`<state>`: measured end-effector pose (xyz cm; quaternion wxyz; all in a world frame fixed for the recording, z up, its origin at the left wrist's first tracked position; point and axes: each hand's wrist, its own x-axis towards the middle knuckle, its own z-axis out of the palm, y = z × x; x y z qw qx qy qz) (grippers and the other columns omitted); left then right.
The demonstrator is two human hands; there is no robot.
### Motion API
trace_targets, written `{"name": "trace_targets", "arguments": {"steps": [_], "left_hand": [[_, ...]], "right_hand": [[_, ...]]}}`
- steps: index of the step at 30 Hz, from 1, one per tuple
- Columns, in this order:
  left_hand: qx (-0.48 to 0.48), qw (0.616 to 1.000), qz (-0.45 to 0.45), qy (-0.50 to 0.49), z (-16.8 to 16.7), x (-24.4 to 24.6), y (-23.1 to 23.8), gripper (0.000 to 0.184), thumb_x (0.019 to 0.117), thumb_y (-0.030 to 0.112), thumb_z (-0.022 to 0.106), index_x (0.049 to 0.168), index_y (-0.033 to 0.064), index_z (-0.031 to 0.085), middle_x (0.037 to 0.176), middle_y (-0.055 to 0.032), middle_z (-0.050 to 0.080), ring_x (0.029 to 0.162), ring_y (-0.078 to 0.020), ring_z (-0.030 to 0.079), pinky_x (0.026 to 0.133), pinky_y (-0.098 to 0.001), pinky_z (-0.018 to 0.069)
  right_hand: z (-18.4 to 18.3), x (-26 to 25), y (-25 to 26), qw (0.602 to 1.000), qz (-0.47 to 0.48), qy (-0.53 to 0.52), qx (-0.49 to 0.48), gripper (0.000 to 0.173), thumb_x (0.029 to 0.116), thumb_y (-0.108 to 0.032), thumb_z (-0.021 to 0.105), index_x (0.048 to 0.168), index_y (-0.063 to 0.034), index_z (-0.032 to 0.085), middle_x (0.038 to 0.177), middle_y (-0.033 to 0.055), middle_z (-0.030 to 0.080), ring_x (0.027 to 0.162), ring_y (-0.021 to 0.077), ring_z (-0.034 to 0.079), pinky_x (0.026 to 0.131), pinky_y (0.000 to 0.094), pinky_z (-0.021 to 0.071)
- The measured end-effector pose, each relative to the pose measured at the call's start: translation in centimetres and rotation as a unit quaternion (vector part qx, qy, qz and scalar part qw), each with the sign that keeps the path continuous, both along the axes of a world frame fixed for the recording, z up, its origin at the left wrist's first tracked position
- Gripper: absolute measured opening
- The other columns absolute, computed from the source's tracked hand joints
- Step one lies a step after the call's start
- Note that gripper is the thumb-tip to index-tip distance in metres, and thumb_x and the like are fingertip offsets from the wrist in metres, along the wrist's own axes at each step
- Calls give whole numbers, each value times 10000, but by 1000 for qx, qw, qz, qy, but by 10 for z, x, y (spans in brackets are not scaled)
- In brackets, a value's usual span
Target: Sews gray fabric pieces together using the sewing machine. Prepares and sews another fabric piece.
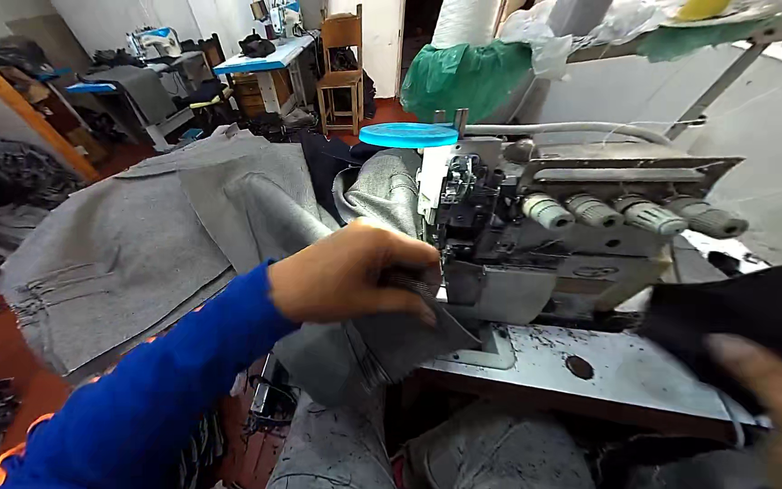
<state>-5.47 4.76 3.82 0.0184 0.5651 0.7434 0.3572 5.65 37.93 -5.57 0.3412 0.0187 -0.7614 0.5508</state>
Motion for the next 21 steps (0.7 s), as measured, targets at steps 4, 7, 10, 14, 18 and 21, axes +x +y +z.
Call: {"name": "trace_targets", "arguments": {"steps": [4,7,10,14,18,21], "left_hand": [[103,992,18,69,15,42,16,140,850,141,797,827,6,772,683,4,646,628,24,548,568,-125,443],[121,985,105,70,-2,39,23,103,859,117,789,822,27,755,699,11,654,607,12,549,548,-144,453],[108,981,154,43,-7,35,16,84,871,85,783,867,28,723,927,-37,688,840,-52,648,717,-182,553],[93,983,156,-41,-1,38,11,132,842,22,798,882,25,672,802,-15,708,703,-32,656,619,-182,545],[103,980,167,-31,5,38,13,166,818,16,818,900,22,673,761,-11,688,659,-30,634,599,-184,531],[74,965,228,107,20,43,13,212,848,68,802,1029,59,692,811,15,729,697,-27,669,641,-210,562]], "right_hand": [[-19,-5,-124,995,17,55,-84,181,973,-100,640,1151,-73,661,990,-177,709,935,-97,657,849,144,562],[-22,-19,-173,977,80,103,-168,163,1002,-48,558,1089,-148,654,960,-175,721,907,-81,667,831,127,560],[-11,-14,-185,960,149,125,-203,217,1031,-59,538,1174,-199,621,1027,-161,729,972,-44,677,873,148,560],[-7,-13,-188,942,185,113,-256,271,991,21,536,1121,-216,524,922,-147,719,873,-34,692,796,150,577],[-14,-11,-187,935,231,110,-245,86,1032,-180,579,1072,-254,597,888,-147,695,830,-44,671,760,162,575],[-35,-8,-204,956,266,77,-99,312,1038,-354,570,992,-73,699,839,-64,707,813,-73,649,726,149,552]]}}
